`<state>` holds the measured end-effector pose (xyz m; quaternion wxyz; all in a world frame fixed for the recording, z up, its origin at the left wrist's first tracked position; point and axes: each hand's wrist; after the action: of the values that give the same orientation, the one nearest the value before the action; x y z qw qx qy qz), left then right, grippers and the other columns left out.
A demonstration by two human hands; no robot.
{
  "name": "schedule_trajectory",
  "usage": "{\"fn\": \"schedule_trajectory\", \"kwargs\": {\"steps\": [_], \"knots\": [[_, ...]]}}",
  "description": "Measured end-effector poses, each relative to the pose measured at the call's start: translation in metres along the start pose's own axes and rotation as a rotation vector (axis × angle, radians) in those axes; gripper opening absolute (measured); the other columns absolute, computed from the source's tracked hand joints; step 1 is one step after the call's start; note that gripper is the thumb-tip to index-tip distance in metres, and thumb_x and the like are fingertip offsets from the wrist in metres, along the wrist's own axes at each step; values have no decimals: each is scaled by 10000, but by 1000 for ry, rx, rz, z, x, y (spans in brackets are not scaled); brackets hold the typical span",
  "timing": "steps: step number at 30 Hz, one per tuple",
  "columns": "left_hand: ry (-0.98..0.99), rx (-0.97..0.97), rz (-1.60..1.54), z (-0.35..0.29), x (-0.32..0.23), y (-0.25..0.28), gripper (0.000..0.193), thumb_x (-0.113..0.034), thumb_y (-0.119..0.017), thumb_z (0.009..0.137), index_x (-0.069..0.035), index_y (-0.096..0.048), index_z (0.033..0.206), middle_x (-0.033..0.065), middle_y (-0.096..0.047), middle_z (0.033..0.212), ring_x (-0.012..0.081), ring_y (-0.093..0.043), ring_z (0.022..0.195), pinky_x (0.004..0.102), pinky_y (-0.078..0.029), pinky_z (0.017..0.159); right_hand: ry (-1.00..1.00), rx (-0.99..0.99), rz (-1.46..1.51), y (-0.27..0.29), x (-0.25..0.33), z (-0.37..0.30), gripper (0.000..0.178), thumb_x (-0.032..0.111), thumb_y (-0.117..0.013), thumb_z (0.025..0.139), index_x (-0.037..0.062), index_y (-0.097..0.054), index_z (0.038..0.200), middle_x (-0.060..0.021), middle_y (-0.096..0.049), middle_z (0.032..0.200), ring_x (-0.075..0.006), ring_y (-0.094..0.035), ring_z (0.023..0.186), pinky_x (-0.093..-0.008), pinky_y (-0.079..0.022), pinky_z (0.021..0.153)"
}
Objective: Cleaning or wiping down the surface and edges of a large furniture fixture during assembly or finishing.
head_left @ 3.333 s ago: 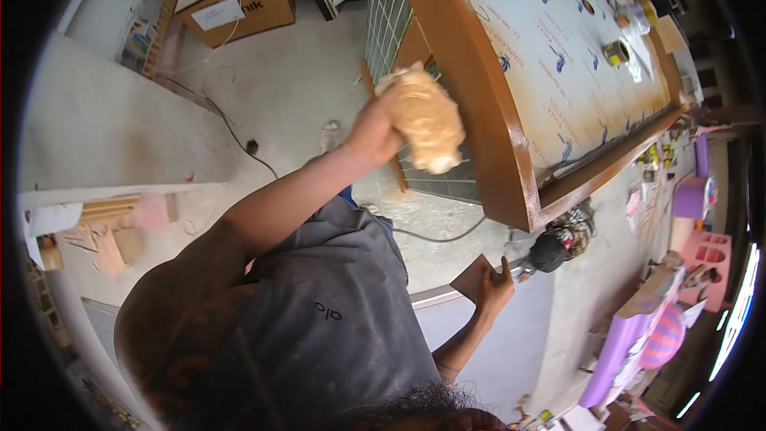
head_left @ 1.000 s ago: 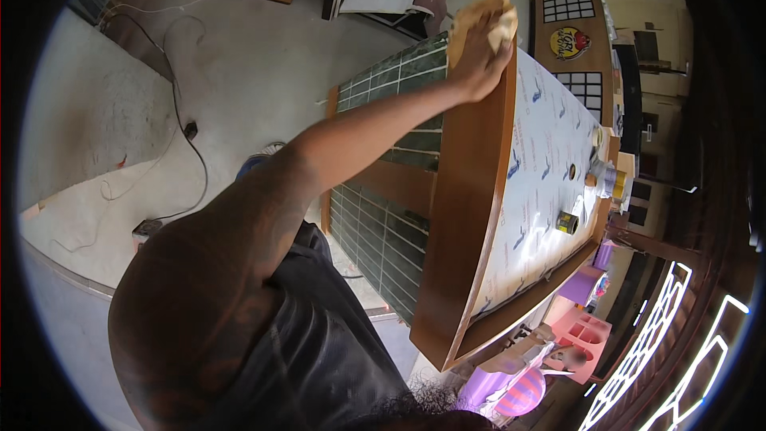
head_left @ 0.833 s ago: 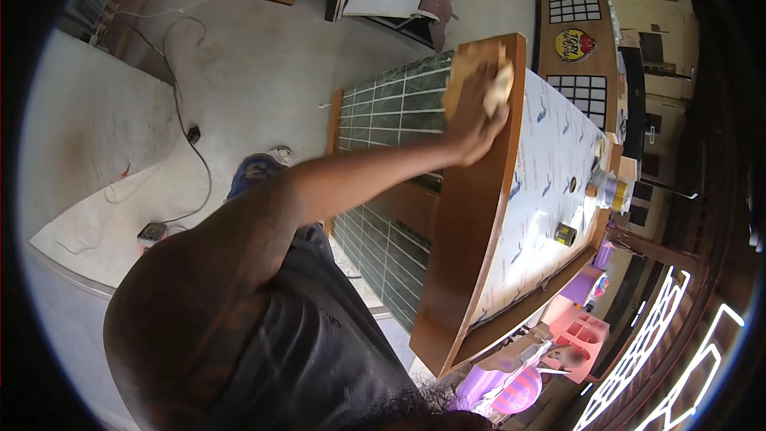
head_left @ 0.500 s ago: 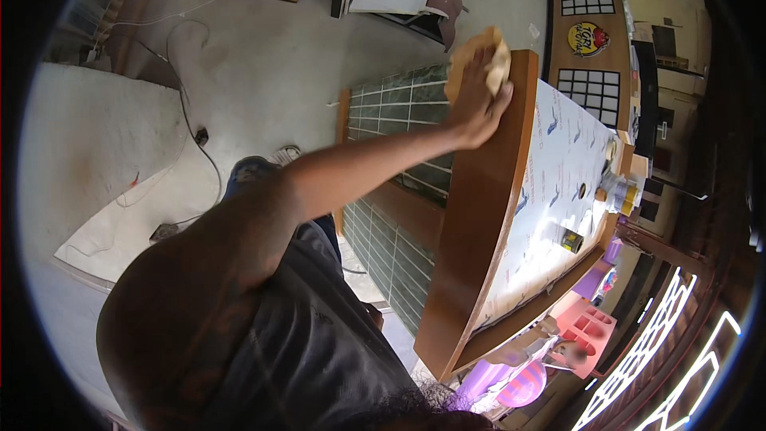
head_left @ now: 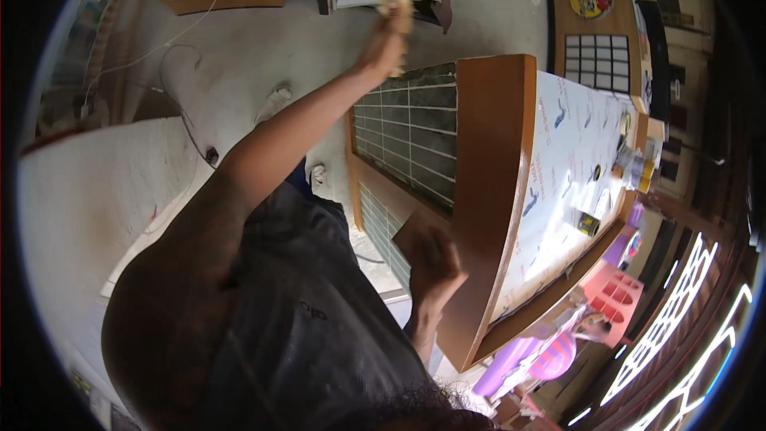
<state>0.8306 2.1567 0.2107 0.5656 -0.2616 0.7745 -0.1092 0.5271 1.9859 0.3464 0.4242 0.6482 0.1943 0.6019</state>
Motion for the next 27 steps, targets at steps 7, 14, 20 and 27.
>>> {"fn": "schedule_trajectory", "kwargs": {"steps": [7,14,20,27], "knots": [[329,-34,86,30,34,174,802,-645,-356,1036,13,-405,1492,142,-535,1379,246,-510,1234,336,-388,1060,452,-371,-449,-53,127,141,219,-87,-787,781,8,-770,977,-135,-756,917,-238,-742,816,-341,-601,709],[294,-171,238,77,-9,250,836,-629,-350,1039,35,-312,1545,208,-396,1541,306,-367,1436,387,-265,1185,350,-444,-678,-77,149,207,174,-13,-733,839,32,-752,1006,-117,-725,878,-250,-720,737,-351,-579,645],[333,-167,214,106,-23,229,792,-583,-330,1062,43,-299,1547,219,-358,1570,316,-351,1451,379,-248,1195,208,-363,-780,-85,168,206,161,-61,-652,815,75,-634,898,-103,-648,822,-287,-660,654,-394,-526,562],[346,-61,158,112,-29,178,789,-591,-312,1063,31,-300,1549,212,-370,1559,299,-346,1454,366,-254,1188,238,-295,-776,-95,159,215,161,-50,-649,824,88,-635,904,-100,-630,849,-297,-642,623,-390,-513,521]]}}
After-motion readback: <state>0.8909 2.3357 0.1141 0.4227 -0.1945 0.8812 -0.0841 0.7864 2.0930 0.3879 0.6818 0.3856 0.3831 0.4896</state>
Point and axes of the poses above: each hand's wrist, its own z-axis towards the middle knuckle, its own y-axis out of the back of the hand, x = y × z
